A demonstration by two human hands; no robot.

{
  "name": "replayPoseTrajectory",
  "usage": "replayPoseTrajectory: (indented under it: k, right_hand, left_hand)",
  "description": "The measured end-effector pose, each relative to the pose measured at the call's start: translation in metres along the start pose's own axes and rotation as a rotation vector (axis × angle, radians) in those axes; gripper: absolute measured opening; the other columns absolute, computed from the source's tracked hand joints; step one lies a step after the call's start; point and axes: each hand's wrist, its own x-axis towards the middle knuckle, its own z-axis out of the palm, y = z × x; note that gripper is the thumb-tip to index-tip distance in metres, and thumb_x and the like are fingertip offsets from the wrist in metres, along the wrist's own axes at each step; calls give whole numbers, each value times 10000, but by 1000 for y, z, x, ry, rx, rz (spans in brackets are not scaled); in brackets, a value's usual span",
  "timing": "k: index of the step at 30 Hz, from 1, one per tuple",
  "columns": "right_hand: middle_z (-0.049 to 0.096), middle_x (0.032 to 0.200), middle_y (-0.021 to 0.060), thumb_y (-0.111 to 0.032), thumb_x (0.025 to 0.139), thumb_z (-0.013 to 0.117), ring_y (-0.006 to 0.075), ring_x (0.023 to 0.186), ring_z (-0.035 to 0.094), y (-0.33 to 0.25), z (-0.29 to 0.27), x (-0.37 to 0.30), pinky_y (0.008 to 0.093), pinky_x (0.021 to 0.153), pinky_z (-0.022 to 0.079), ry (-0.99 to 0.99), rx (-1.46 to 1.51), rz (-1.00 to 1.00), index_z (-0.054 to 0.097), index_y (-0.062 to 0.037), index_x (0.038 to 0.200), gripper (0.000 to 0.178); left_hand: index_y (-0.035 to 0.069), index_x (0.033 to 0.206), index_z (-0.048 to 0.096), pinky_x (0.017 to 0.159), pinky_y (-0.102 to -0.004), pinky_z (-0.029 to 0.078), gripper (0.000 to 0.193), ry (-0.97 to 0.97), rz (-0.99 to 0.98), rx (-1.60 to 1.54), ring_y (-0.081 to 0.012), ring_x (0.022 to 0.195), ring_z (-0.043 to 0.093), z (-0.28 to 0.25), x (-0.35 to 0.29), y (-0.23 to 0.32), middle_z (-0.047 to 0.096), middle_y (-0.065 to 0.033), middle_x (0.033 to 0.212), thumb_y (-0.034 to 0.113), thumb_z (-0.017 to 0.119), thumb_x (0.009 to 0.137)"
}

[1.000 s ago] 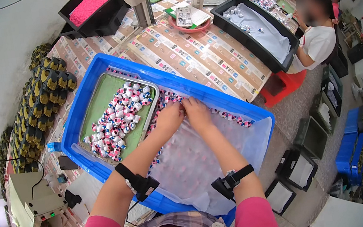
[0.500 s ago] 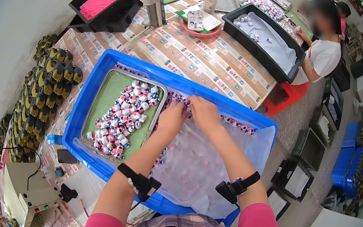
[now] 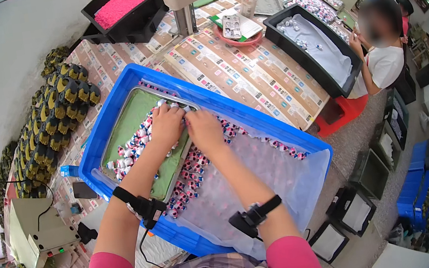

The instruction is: Assemble small plastic toy parts and organize them into rows and trays.

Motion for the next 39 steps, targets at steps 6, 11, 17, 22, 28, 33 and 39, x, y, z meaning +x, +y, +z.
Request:
replayPoseTrajectory:
  k: [6, 11, 17, 22, 28, 33, 39]
  right_hand:
    - [632, 813, 77, -130, 740, 682, 151, 664, 587, 50, -71, -50, 280, 594, 458, 119, 474, 489, 584, -73, 977, 263]
    - [604, 727, 11, -101, 729, 702, 60, 586, 538, 80, -44, -111, 220, 551, 437, -34, 749, 628, 623, -42, 880, 180]
    - [592, 737, 46, -162, 687, 717, 138, 615, 558, 65, -14, -106, 278, 584, 457, 15, 432, 583, 611, -40, 870, 244]
    - [620, 748, 35, -135, 696, 709, 100, 625, 577, 55, -17, -99, 254, 592, 470, -7, 335, 578, 580, -35, 865, 235]
    - [615, 733, 39, -148, 705, 703, 117, 609, 581, 69, -9, -103, 262, 577, 466, 33, 399, 581, 568, -36, 855, 230]
    - [600, 783, 92, -136, 693, 689, 227, 691, 588, 50, -23, -94, 329, 621, 467, -77, 377, 621, 577, -50, 865, 223]
    - [587, 866, 106, -177, 724, 680, 317, 792, 579, 38, -30, -89, 399, 659, 458, -96, 1, 306, 583, -77, 881, 210]
  left_hand:
    - [114, 878, 593, 814, -383, 379, 226, 65, -25, -93, -224, 932, 509, 7, -7, -2, 576, -32, 879, 91, 633, 657]
    - [27, 984, 580, 722, -367, 455, 251, 91, -151, -662, -272, 815, 552, -16, -18, 34, 538, -115, 915, 25, 553, 735]
    - [20, 989, 586, 743, -370, 471, 247, -255, -220, -972, -269, 876, 575, -15, -55, 87, 541, -139, 958, 107, 573, 758]
    - [32, 987, 570, 750, -387, 477, 257, -297, -99, -799, -310, 869, 572, -4, -62, 93, 569, -144, 902, 115, 578, 744]
    - [43, 925, 547, 761, -396, 441, 241, -205, 32, -646, -290, 863, 551, 13, -58, 102, 578, -104, 814, 117, 623, 708]
    - [84, 864, 527, 775, -388, 393, 238, -144, 14, -537, -255, 862, 539, 14, -60, 98, 582, -67, 822, 141, 664, 678]
    - [90, 832, 560, 757, -400, 390, 198, 103, 59, -518, -269, 837, 526, 10, -52, 81, 559, -76, 818, 149, 672, 680]
